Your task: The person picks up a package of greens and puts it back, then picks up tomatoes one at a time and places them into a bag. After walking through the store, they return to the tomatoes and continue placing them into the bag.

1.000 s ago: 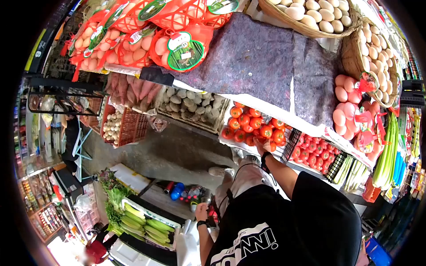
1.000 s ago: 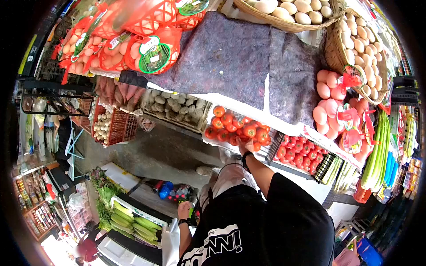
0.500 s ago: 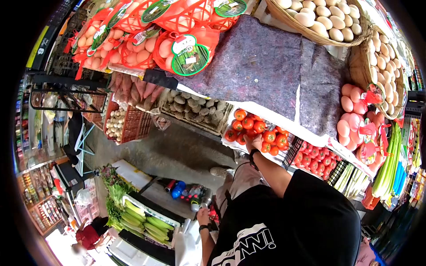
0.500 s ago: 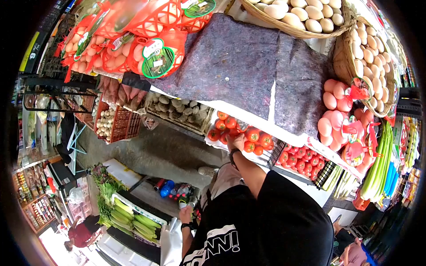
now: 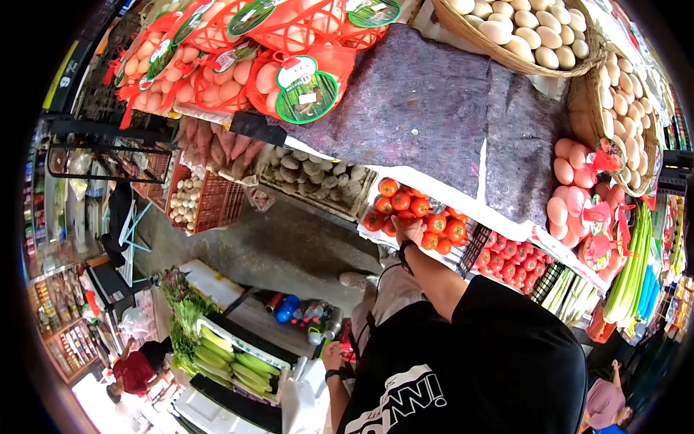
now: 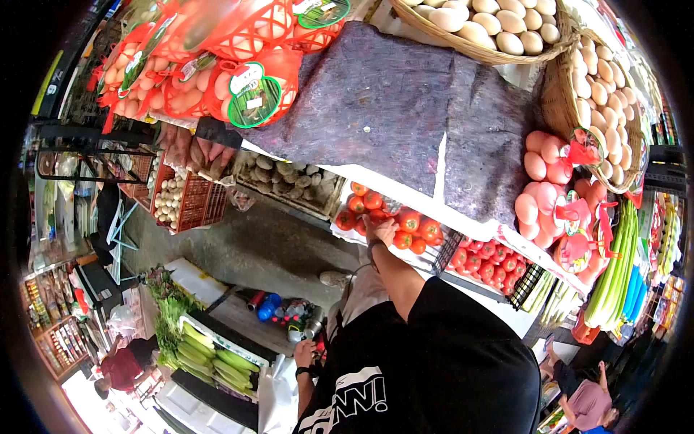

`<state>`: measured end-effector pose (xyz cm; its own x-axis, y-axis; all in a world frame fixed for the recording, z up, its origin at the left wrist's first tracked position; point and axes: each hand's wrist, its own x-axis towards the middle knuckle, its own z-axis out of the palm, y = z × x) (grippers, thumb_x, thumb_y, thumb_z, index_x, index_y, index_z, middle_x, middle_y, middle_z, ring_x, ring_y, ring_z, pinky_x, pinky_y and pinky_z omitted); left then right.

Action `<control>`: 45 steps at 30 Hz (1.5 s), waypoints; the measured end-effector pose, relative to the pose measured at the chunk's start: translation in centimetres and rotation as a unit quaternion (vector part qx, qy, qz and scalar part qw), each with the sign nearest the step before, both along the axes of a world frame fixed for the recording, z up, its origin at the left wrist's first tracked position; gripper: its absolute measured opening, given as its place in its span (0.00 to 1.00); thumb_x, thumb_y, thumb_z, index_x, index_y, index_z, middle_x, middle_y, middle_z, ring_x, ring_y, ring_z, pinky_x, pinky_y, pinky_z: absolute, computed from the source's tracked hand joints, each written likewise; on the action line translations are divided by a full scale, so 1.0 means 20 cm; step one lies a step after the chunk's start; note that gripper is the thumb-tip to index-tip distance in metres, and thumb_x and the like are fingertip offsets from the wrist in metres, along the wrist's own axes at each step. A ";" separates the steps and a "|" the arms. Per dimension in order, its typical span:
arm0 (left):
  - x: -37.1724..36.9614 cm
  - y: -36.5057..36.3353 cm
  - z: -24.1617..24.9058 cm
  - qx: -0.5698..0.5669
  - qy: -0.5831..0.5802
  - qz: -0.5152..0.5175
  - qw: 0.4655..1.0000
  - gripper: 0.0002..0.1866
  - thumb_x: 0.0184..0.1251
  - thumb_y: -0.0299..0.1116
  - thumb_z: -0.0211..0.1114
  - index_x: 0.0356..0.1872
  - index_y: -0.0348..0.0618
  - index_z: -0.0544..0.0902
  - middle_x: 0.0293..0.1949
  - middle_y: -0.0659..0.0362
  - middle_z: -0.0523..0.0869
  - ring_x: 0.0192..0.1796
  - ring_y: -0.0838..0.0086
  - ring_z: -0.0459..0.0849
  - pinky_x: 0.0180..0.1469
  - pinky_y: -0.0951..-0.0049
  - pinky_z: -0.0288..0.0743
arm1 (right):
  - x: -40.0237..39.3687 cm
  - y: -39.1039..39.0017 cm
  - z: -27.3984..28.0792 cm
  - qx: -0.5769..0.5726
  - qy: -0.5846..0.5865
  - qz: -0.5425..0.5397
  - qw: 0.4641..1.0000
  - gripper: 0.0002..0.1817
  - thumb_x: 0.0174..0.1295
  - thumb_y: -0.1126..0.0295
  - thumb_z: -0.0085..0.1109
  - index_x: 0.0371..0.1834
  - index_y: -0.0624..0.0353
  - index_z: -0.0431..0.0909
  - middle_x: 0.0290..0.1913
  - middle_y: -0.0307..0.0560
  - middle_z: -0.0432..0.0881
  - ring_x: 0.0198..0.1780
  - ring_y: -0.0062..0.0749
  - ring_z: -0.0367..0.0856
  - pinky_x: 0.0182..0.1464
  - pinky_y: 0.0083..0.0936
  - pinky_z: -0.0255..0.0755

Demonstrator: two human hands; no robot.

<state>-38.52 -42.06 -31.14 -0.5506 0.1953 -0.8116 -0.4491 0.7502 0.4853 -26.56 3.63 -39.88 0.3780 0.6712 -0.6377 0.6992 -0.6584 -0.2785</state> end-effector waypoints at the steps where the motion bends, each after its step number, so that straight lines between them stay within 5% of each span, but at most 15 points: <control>1: -0.01 0.00 0.00 -0.007 -0.006 -0.004 1.000 0.09 0.64 0.29 0.54 0.40 0.37 0.78 0.34 0.54 0.84 0.32 0.73 0.83 0.31 0.77 0.76 | 0.02 0.00 0.01 -0.003 0.010 0.009 1.000 0.64 0.37 0.27 0.58 0.69 0.66 0.49 0.69 0.65 0.53 0.67 0.52 0.59 0.66 0.37 0.58; 8: -0.07 0.10 0.07 0.038 0.082 -0.130 0.987 0.09 0.62 0.29 0.55 0.39 0.36 0.79 0.34 0.54 0.84 0.34 0.71 0.83 0.38 0.75 0.77 | 0.11 -0.09 -0.07 0.116 0.073 0.036 0.990 0.55 0.39 0.36 0.65 0.64 0.64 0.57 0.64 0.64 0.59 0.64 0.55 0.62 0.62 0.39 0.63; 10: -0.08 0.10 0.06 0.030 0.072 -0.108 0.991 0.06 0.59 0.28 0.56 0.35 0.42 0.80 0.30 0.60 0.83 0.30 0.78 0.81 0.31 0.79 0.73 | 0.11 -0.13 -0.04 0.176 0.077 0.037 0.981 0.50 0.41 0.41 0.66 0.62 0.63 0.58 0.63 0.65 0.60 0.63 0.56 0.64 0.60 0.40 0.64; 13: -0.13 0.04 -0.05 0.047 0.067 -0.101 0.992 0.05 0.58 0.27 0.56 0.32 0.44 0.80 0.28 0.63 0.82 0.27 0.83 0.78 0.26 0.82 0.70 | 0.15 -0.20 0.13 0.161 0.145 0.089 0.972 0.44 0.46 0.47 0.65 0.60 0.63 0.59 0.61 0.65 0.63 0.59 0.57 0.67 0.58 0.40 0.66; 14: -0.14 -0.02 -0.11 0.056 0.067 -0.102 0.991 0.05 0.58 0.26 0.56 0.32 0.44 0.80 0.28 0.63 0.82 0.27 0.83 0.78 0.25 0.83 0.70 | 0.19 -0.25 0.14 0.133 0.158 0.122 0.971 0.35 0.49 0.55 0.65 0.57 0.59 0.62 0.50 0.63 0.72 0.50 0.54 0.72 0.49 0.42 0.70; 19: -0.22 -0.03 -0.12 0.040 0.059 -0.135 0.988 0.04 0.59 0.27 0.57 0.32 0.43 0.79 0.28 0.62 0.82 0.28 0.79 0.79 0.28 0.82 0.71 | 0.50 -0.40 -0.05 0.097 0.101 0.114 0.984 0.22 0.52 0.55 0.59 0.43 0.61 0.73 0.40 0.56 0.79 0.42 0.49 0.78 0.43 0.41 0.72; 21: -0.26 -0.02 -0.11 0.006 0.037 -0.139 0.990 0.05 0.61 0.28 0.57 0.33 0.40 0.79 0.32 0.58 0.83 0.34 0.74 0.83 0.38 0.75 0.77 | 0.68 -0.41 -0.22 0.030 0.049 0.077 0.995 0.24 0.54 0.50 0.56 0.45 0.60 0.72 0.43 0.59 0.80 0.44 0.50 0.79 0.43 0.43 0.72; 27: -0.34 0.12 0.00 0.013 0.025 -0.183 0.983 0.06 0.60 0.29 0.56 0.36 0.39 0.79 0.31 0.57 0.84 0.33 0.74 0.83 0.38 0.76 0.77 | 0.93 -0.39 -0.31 -0.003 -0.014 -0.134 0.991 0.41 0.54 0.37 0.50 0.51 0.69 0.65 0.47 0.70 0.76 0.51 0.60 0.75 0.51 0.46 0.69; 30: -0.37 0.15 0.01 0.002 0.031 -0.202 0.979 0.07 0.60 0.29 0.56 0.37 0.39 0.79 0.32 0.57 0.84 0.34 0.76 0.83 0.38 0.76 0.76 | 1.00 -0.41 -0.61 -0.013 0.040 -0.175 0.984 0.46 0.52 0.27 0.39 0.41 0.69 0.75 0.36 0.66 0.79 0.41 0.58 0.79 0.44 0.44 0.71; 32: -0.41 0.15 0.04 0.026 0.019 -0.204 0.979 0.08 0.60 0.29 0.56 0.38 0.40 0.79 0.33 0.57 0.84 0.34 0.77 0.82 0.37 0.77 0.75 | 0.98 -0.34 -0.52 -0.012 0.069 -0.152 0.986 0.47 0.54 0.26 0.35 0.32 0.68 0.80 0.25 0.62 0.80 0.32 0.56 0.80 0.38 0.44 0.72; 35: -0.43 0.19 0.11 -0.016 0.019 -0.211 0.977 0.08 0.61 0.29 0.55 0.39 0.41 0.79 0.33 0.58 0.85 0.33 0.78 0.82 0.33 0.80 0.72 | 0.95 -0.35 -0.66 0.080 0.075 -0.229 0.967 0.42 0.56 0.31 0.39 0.34 0.66 0.80 0.31 0.62 0.81 0.32 0.52 0.81 0.36 0.41 0.70; 36: -0.44 0.18 0.11 -0.023 0.012 -0.206 0.978 0.08 0.61 0.29 0.54 0.39 0.42 0.79 0.34 0.59 0.85 0.34 0.78 0.82 0.31 0.81 0.70 | 0.96 -0.35 -0.68 0.044 0.134 -0.301 0.943 0.46 0.50 0.29 0.44 0.43 0.69 0.77 0.44 0.70 0.78 0.51 0.60 0.75 0.52 0.43 0.66; 39: -0.45 0.15 0.10 -0.015 0.013 -0.214 0.977 0.08 0.61 0.29 0.54 0.40 0.43 0.79 0.34 0.58 0.85 0.34 0.78 0.82 0.31 0.81 0.71 | 0.97 -0.37 -0.78 0.035 0.119 -0.355 0.927 0.44 0.49 0.32 0.50 0.42 0.71 0.77 0.43 0.71 0.78 0.48 0.62 0.76 0.51 0.43 0.67; 42: -0.45 0.12 0.10 -0.005 0.019 -0.203 0.979 0.08 0.61 0.29 0.55 0.40 0.42 0.79 0.34 0.58 0.85 0.34 0.78 0.82 0.31 0.81 0.71 | 1.04 -0.40 -0.97 0.060 0.122 -0.348 0.928 0.29 0.49 0.42 0.63 0.28 0.63 0.77 0.20 0.44 0.74 0.21 0.30 0.74 0.17 0.29 0.62; 45: -0.44 0.11 0.08 -0.007 0.010 -0.196 0.981 0.08 0.60 0.28 0.55 0.39 0.41 0.79 0.34 0.58 0.85 0.33 0.78 0.82 0.31 0.81 0.71 | 0.96 -0.31 -0.55 0.003 0.207 -0.463 0.862 0.28 0.46 0.44 0.66 0.30 0.62 0.76 0.23 0.43 0.74 0.22 0.30 0.75 0.17 0.25 0.65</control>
